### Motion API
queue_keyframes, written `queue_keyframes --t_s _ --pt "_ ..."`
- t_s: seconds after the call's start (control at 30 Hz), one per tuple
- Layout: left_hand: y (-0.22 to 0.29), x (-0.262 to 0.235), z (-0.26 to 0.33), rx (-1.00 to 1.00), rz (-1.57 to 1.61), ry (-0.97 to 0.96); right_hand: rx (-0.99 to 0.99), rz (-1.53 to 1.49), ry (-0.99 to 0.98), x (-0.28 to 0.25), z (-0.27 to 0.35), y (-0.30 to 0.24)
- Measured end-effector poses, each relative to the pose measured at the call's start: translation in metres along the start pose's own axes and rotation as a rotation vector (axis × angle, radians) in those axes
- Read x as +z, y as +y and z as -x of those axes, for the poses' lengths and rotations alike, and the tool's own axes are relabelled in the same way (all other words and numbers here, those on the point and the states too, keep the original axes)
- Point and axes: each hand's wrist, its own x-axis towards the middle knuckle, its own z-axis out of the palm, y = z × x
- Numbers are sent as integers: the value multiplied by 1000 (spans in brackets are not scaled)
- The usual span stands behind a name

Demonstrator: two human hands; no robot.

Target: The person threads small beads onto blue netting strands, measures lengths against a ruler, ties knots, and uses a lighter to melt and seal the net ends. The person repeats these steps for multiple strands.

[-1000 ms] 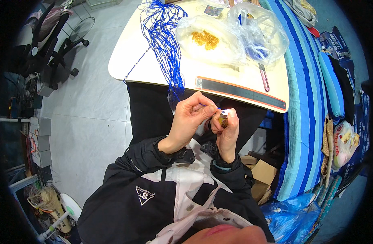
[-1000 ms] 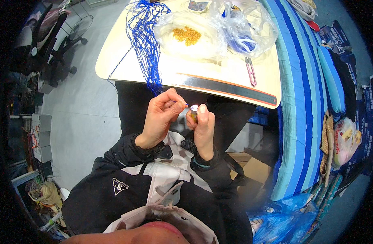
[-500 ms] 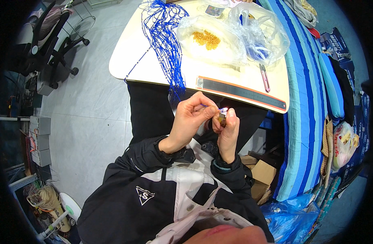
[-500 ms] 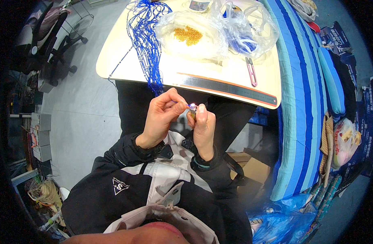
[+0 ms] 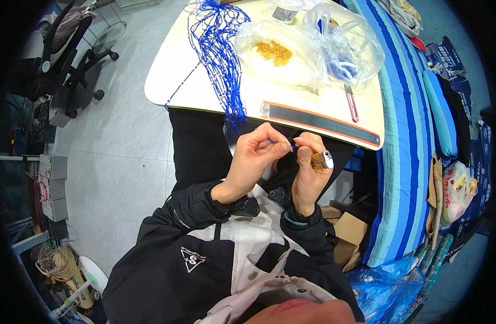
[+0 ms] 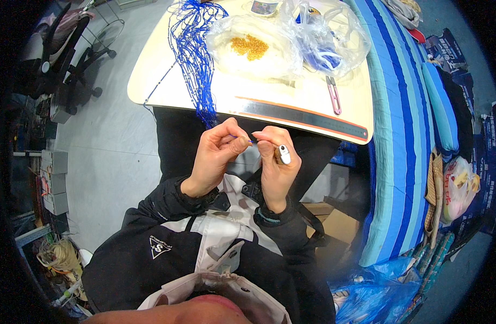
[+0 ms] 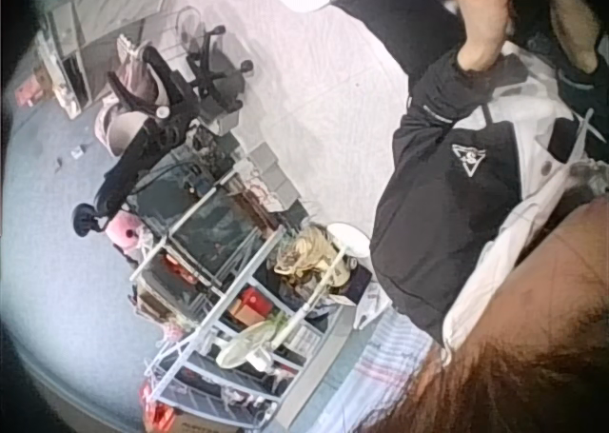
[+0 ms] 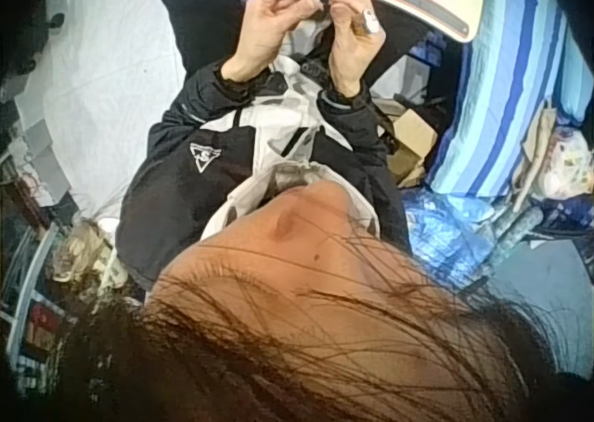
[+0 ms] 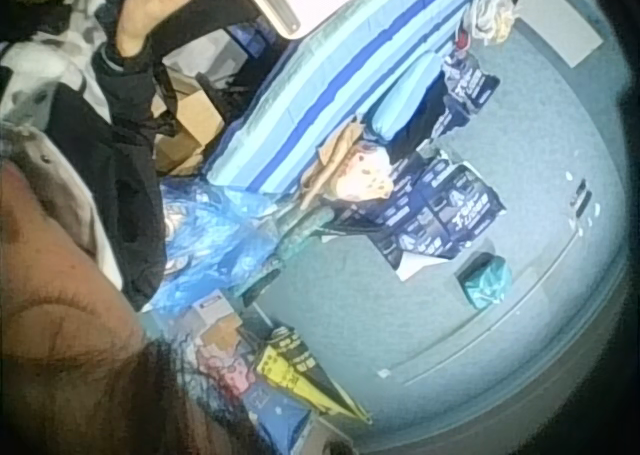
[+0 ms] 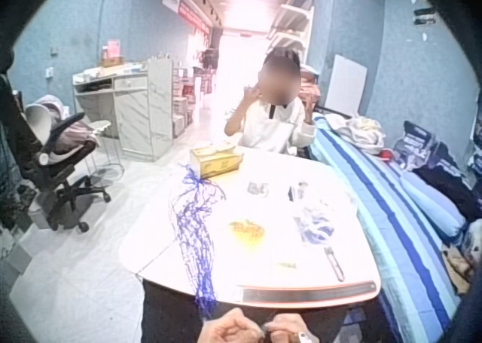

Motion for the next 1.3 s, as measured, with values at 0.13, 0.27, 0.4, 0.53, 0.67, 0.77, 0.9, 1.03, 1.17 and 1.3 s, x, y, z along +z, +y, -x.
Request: queue_keyframes --t_s 0.13,0.27,0.4,0.53,0.67,0.77,0.9,1.03,1.17,1.3 --pt "-3 -2 -1 15 -30 -5 -77 -22 -75 0 -2 3" --pt "-4 -1 -1 30 -139 -9 -196 197 15 2 -2 6" --pt "-4 -1 0 20 -161 -10 -59 142 65 4 0 3" --pt "-5 0 0 -2 -134 11 62 27 91 1 -2 -4" --pt "-1 0 -1 7 -119 10 69 136 -3 -6 -1 -7" --pt "5 0 3 223 -443 -60 43 342 61 -17 -26 5" --pt "8 1 11 690 -833 -236 -47 1100 37 -37 -73 17" --pt "7 -6 20 988 -917 -430 -446 1007 120 -35 -58 11" --pt "8 -10 30 1010 -866 -595 505 233 -468 -20 -15 4" --pt "3 -7 42 973 -923 -721 912 -314 -651 6 -1 18"
